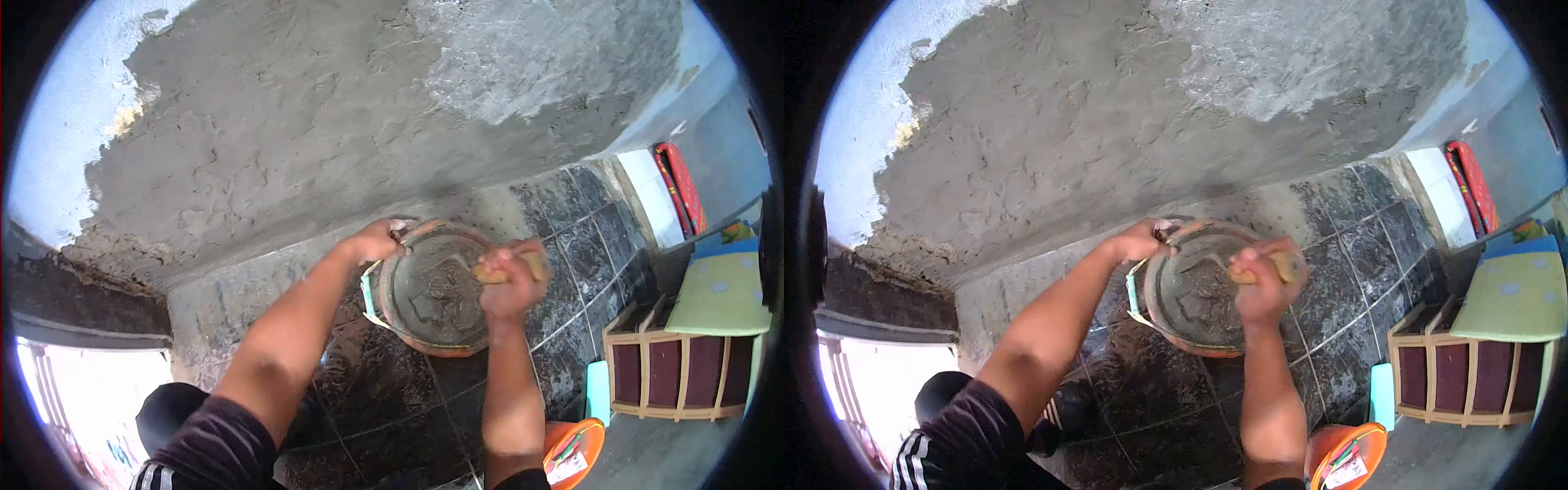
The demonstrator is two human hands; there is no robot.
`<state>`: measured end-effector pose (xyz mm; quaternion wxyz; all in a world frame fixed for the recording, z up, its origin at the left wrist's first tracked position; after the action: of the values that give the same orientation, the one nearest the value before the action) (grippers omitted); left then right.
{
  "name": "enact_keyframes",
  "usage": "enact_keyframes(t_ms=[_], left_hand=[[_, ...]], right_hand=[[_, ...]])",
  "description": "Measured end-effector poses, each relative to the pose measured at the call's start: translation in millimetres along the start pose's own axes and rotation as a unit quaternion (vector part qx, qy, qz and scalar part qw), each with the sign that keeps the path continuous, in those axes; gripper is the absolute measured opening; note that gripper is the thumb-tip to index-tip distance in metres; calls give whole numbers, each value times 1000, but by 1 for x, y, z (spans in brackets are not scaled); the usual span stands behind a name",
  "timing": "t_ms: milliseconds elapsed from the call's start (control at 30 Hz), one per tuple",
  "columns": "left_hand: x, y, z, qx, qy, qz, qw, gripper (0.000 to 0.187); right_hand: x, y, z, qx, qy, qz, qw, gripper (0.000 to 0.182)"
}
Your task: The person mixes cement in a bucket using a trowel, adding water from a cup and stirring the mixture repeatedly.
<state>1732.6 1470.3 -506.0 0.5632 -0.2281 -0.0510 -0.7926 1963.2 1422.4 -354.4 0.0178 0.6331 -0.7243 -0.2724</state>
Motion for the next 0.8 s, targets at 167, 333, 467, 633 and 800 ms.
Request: enact_keyframes(t_ms=[167,333,467,633,800], left_hand=[[94,37,-26,50,-11,471,881,53],[140,141,-73,244,-159,485,825,61],[144,193,-46,249,-108,462,845,46],[123,202,-73,376,-145,455,794,39],[136,189,-41,291,-213,438,824,32]], right_hand=[[-6,16,37,-7,84,-108,991,13],[-4,6,49,49,116,-220,967,17],[3,-4,39,27,139,-247,959,18],[4,-37,44,-3,164,-255,953,14],[-7,-50,28,7,185,-275,944,10]])
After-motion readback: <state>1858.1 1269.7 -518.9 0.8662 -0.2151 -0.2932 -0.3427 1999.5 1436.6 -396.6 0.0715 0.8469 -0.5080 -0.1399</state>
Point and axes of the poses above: each hand's wrist, its own x-axis away from the middle knuckle, its own y-axis out of the palm, z = x × y, the point moved 3 cm from there along -x, towards the middle knuckle, and after that the axes turned 5 degrees about -y, right-handed, at the moved point
